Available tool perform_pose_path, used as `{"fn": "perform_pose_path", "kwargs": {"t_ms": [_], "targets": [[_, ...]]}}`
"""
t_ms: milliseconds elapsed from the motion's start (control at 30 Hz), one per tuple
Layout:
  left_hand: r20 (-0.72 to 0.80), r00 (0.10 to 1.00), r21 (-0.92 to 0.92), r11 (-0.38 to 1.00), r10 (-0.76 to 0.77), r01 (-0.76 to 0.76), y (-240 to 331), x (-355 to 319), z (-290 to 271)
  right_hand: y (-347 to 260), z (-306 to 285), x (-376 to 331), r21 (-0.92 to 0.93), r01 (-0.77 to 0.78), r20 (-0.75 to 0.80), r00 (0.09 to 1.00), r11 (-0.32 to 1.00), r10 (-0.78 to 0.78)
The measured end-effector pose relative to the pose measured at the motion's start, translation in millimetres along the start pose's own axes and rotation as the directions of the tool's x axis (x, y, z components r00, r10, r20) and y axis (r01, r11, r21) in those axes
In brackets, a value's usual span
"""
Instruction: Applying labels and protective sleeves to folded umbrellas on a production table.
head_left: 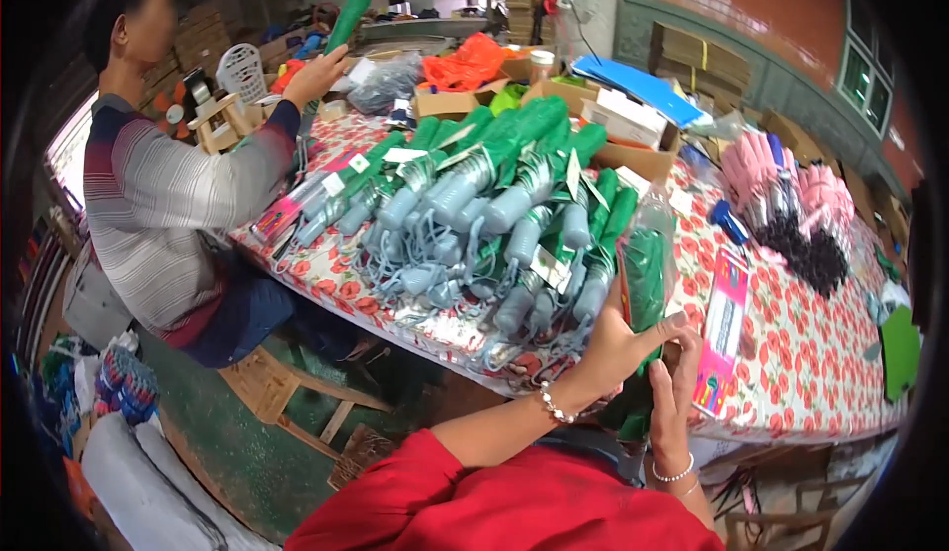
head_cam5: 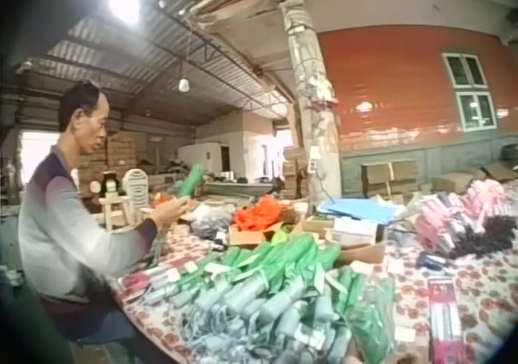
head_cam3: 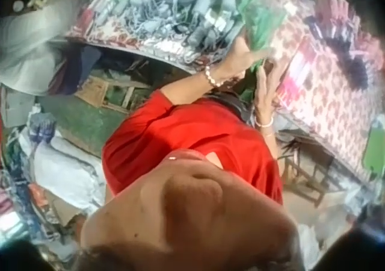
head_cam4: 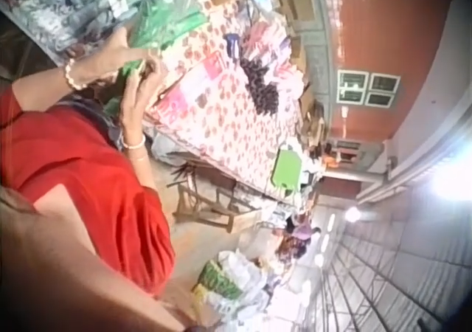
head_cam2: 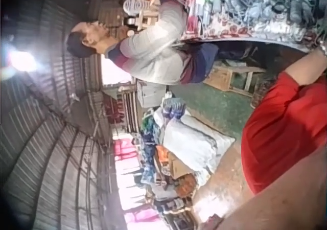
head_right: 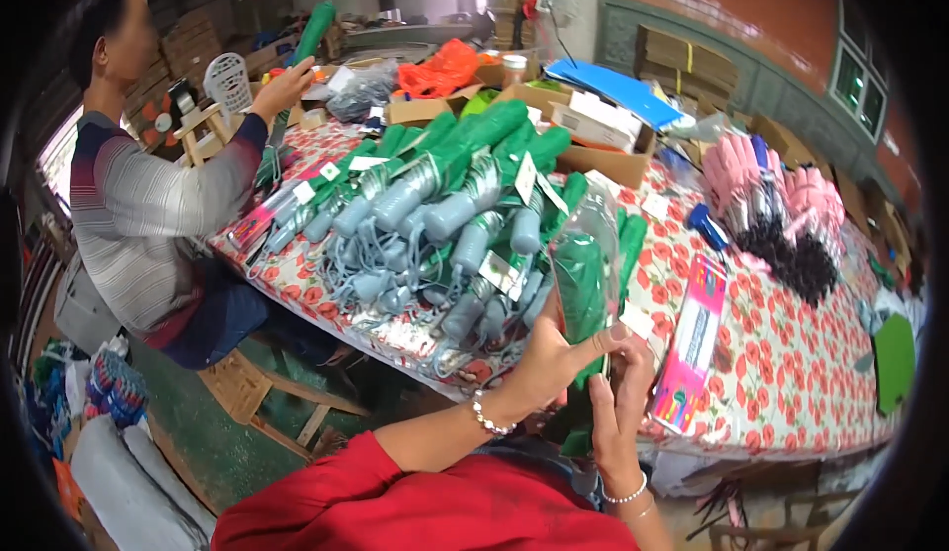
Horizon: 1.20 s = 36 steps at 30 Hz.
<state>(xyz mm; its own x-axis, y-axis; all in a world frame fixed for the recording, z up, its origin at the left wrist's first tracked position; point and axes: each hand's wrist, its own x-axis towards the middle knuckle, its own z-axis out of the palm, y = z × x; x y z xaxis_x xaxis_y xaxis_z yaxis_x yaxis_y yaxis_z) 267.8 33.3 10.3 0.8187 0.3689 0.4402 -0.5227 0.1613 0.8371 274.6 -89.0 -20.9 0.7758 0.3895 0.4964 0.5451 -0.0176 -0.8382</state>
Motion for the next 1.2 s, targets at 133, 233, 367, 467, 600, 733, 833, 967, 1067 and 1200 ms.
{"fn": "perform_pose_path", "kwargs": {"t_ms": [133,233,367,467,600,733,833,967,1067,1200], "targets": [[0.022,0.997,-0.114,0.991,-0.071,0.073,0,-2,-3,-7,3,-3,-0.011,0.003,0.021,1.0,1.0,-0.003],[0.007,0.994,-0.175,0.978,-0.11,0.11,-4,-3,-2,-7,3,0,-0.035,0.006,0.029,1.0,0.999,-0.005],[-0.083,0.979,-0.27,0.95,-0.184,0.155,-12,-12,0,-7,2,-1,-0.067,-0.056,0.076,0.995,0.996,0.061],[-0.064,0.978,-0.28,0.944,-0.2,0.174,-6,-15,0,-21,3,2,0.005,-0.171,0.132,0.977,0.985,0.169],[0.005,0.974,-0.355,0.91,-0.226,0.213,-5,-19,4,-3,-1,3,0.114,-0.183,0.182,0.97,0.977,0.16],[0.317,0.878,-0.334,0.824,-0.359,0.458,2,-3,-18,3,-4,-5,0.159,-0.156,0.157,0.979,0.975,0.131],[0.267,0.911,-0.1,0.931,-0.314,0.35,11,24,-48,-10,-11,-9,0.118,-0.194,0.152,0.973,0.974,0.176],[0.112,0.968,-0.326,0.912,-0.223,0.247,20,29,-12,-23,-11,-10,-0.046,-0.263,0.211,0.94,0.964,0.267],[0.173,0.957,-0.458,0.841,-0.232,0.287,-1,37,-13,-19,-11,-10,-0.129,-0.258,0.206,0.937,0.958,0.28],[0.352,0.907,-0.571,0.715,-0.233,0.405,-14,41,-23,-15,-9,-13,-0.205,-0.173,0.184,0.96,0.963,0.212]]}}
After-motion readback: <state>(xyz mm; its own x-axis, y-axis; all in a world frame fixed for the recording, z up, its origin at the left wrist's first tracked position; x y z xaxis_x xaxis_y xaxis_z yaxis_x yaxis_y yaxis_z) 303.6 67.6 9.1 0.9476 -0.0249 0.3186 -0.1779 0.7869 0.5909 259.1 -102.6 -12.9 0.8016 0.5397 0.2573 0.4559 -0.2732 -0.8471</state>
